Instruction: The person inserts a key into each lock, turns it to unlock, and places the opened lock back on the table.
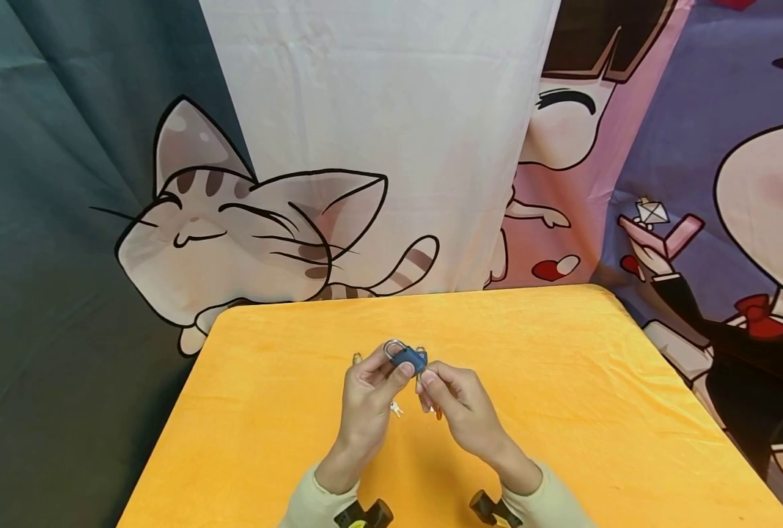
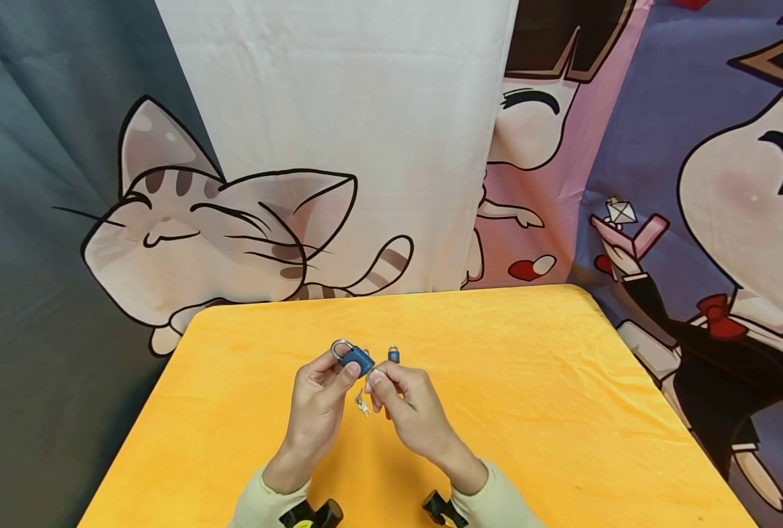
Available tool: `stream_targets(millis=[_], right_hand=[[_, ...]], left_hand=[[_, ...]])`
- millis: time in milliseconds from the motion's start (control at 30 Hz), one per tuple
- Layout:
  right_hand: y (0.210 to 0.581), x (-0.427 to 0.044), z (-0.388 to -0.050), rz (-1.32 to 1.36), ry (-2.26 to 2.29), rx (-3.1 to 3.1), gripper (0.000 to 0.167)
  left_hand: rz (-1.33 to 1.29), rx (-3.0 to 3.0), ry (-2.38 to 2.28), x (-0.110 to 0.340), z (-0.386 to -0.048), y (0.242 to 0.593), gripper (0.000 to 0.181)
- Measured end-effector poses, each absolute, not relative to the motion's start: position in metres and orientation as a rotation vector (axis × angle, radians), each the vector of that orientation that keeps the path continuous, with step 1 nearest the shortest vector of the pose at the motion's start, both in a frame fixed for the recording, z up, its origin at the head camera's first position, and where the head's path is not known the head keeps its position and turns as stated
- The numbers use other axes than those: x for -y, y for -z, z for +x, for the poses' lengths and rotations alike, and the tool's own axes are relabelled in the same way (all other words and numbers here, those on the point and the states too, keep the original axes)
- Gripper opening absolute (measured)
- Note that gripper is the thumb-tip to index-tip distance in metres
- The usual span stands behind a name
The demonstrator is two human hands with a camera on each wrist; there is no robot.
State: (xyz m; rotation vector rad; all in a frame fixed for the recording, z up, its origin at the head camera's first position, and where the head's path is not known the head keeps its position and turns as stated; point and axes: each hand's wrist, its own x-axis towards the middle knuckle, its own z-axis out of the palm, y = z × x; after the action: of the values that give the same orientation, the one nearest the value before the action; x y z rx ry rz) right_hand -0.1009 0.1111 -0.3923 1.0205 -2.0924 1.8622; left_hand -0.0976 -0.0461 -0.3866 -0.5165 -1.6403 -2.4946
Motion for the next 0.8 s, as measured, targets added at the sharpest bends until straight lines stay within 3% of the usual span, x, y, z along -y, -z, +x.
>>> stream_targets(millis=[533,800], right_hand=[[0.3938,-0.1108,-0.0984,0.983,-2.194,2.076,0.029],[0.3972,-0.1075,-0.0984,0.942,-2.086,2.096,0.025]], left_hand=[[-0.483,1.669,2.475,0.0465,-0.0966,0.3865,0.014],[-0.480,1.652,2.466,0.0459,-0.0969,0.3871,0.013]])
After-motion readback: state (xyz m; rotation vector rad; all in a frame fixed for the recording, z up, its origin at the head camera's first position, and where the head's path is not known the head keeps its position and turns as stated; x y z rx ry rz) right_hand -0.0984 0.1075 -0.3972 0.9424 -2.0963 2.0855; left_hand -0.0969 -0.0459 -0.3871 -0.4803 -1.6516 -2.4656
